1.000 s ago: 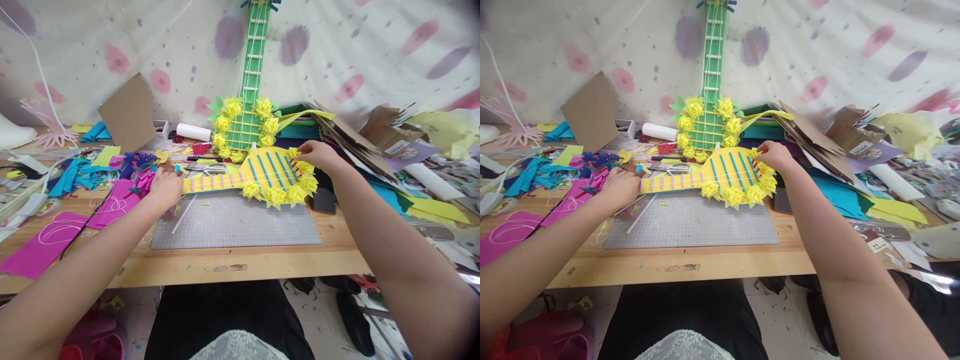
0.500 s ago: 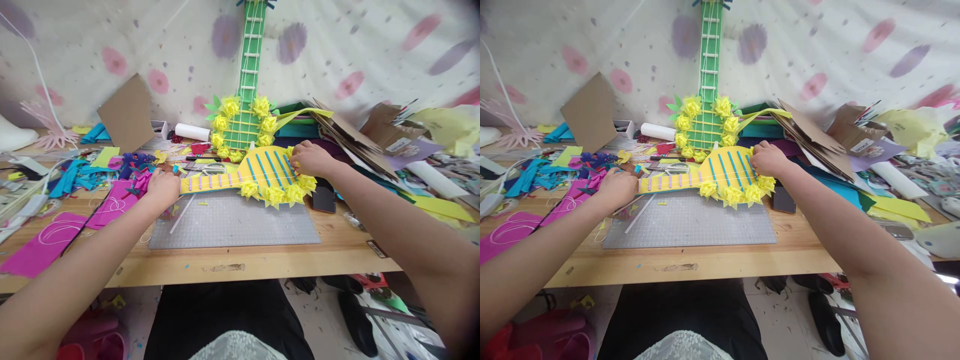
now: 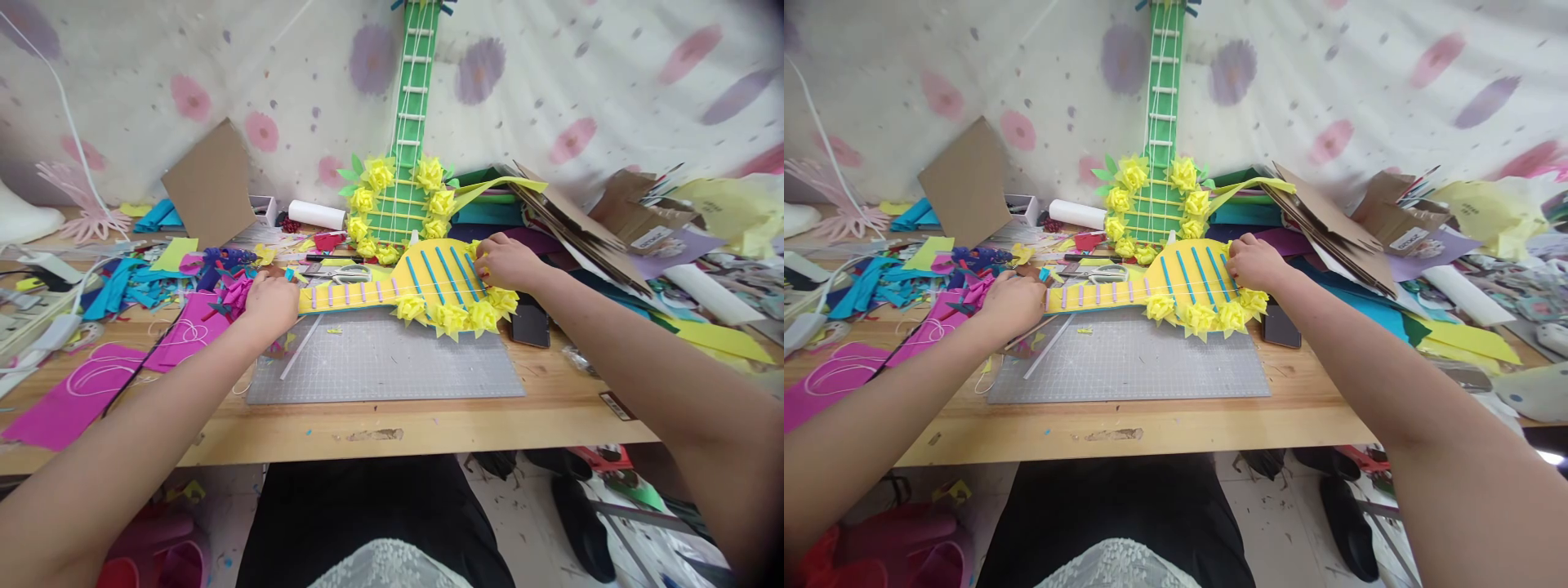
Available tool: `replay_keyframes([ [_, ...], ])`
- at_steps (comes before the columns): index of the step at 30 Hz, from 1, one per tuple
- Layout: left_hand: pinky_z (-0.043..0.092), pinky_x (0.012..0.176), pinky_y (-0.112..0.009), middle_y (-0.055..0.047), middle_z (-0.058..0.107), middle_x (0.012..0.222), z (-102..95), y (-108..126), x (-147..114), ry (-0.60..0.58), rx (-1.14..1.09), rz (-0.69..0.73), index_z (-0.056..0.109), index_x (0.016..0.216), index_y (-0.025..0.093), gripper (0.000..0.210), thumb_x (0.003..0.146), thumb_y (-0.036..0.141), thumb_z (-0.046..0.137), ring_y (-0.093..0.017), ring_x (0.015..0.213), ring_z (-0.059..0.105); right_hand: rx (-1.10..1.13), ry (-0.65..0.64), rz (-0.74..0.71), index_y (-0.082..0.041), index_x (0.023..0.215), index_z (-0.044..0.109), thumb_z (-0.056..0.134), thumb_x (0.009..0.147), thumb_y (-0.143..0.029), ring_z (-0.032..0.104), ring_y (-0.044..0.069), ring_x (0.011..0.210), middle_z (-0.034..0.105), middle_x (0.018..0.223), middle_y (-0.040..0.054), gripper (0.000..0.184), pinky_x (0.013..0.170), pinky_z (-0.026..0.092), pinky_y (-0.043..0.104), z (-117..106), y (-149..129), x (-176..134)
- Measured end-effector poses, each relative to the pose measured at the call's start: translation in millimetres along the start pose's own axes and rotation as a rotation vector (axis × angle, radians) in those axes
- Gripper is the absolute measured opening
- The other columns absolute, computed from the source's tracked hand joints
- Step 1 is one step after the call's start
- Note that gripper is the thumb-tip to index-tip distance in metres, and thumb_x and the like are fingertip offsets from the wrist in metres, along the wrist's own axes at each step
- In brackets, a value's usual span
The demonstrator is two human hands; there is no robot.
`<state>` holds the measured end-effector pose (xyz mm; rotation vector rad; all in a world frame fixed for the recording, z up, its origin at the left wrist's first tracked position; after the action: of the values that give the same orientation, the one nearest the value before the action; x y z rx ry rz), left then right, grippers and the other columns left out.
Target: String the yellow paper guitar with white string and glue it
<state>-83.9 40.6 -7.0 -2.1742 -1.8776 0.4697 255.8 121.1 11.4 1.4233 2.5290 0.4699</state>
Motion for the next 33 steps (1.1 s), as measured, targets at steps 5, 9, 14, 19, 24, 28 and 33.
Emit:
replay_keyframes([
  [5,0.031,0.088,-0.037,-0.017,0.068,0.092,-0.2,-3.8,1.1,-0.018,-0.005,-0.025,0.068,0.088,0.009,0.031,0.076,0.017,0.040,-0.026,0.091,0.060,0.011,-0.007,0.006,-0.022,0.069,0.069,0.058,0.067,-0.024,0.043,0.029,0.103,0.058,0.108,0.0108,0.011,0.083,0.035,0.040,2.7,5.1,1.3],
  [9,0.031,0.088,-0.038,-0.017,0.068,0.093,0.9,-4.3,1.1,-0.033,0.005,-0.020,0.067,0.087,0.008,0.031,0.076,0.018,0.040,-0.026,0.091,0.061,-0.004,-0.007,0.003,-0.022,0.076,0.071,0.061,0.066,-0.027,0.042,0.029,0.105,0.058,0.109,0.0101,0.015,0.086,0.035,0.039,-1.4,9.7,2.7],
  [14,0.032,0.086,-0.037,-0.018,0.068,0.092,0.7,-1.7,2.0,-0.024,0.003,-0.004,0.067,0.091,0.007,0.032,0.075,0.019,0.042,-0.027,0.093,0.060,-0.093,-0.089,-0.004,-0.021,0.078,0.071,0.058,0.069,-0.024,0.041,0.027,0.107,0.058,0.108,0.0099,0.015,0.082,0.037,0.036,-0.7,1.4,3.1],
  [19,0.033,0.086,-0.037,-0.019,0.067,0.092,-3.6,-1.0,2.5,0.006,-0.005,-0.009,0.067,0.091,0.006,0.032,0.076,0.018,0.041,-0.027,0.093,0.061,-0.172,-0.131,-0.020,-0.019,0.082,0.071,0.058,0.072,-0.023,0.041,0.026,0.105,0.058,0.108,0.0105,0.017,0.079,0.037,0.033,4.2,-7.4,6.1],
  [24,0.033,0.085,-0.036,-0.018,0.068,0.093,-5.1,-3.6,3.1,-0.008,0.002,-0.027,0.068,0.091,0.008,0.032,0.076,0.018,0.042,-0.026,0.092,0.061,-0.168,-0.143,-0.007,-0.019,0.083,0.071,0.057,0.071,-0.024,0.041,0.026,0.105,0.058,0.108,0.0101,0.019,0.080,0.037,0.033,1.8,-3.4,8.2],
  [28,0.033,0.085,-0.036,-0.017,0.068,0.094,-4.0,-5.6,4.2,0.001,0.010,-0.036,0.067,0.090,0.008,0.031,0.075,0.018,0.042,-0.025,0.090,0.062,-0.098,-0.081,0.038,-0.020,0.082,0.072,0.054,0.074,-0.028,0.042,0.027,0.106,0.058,0.109,0.0104,0.021,0.084,0.037,0.035,-19.3,-0.6,2.7],
  [33,0.034,0.084,-0.036,-0.017,0.067,0.097,-3.7,-2.3,4.1,0.013,0.004,-0.021,0.067,0.092,0.009,0.031,0.077,0.020,0.042,-0.025,0.092,0.061,-0.089,-0.239,0.128,-0.018,0.081,0.070,0.051,0.075,-0.024,0.051,0.024,0.097,0.062,0.099,0.0110,0.021,0.071,0.039,0.030,-16.9,-2.7,-10.0],
])
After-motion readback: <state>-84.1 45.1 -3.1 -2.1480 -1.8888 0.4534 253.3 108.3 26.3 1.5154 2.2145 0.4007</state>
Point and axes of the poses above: each hand's wrist, its own x-axis towards the middle knuckle, its own z-axis out of the palm, y = z × x, the point moved 10 cm from there along x, towards the middle knuckle
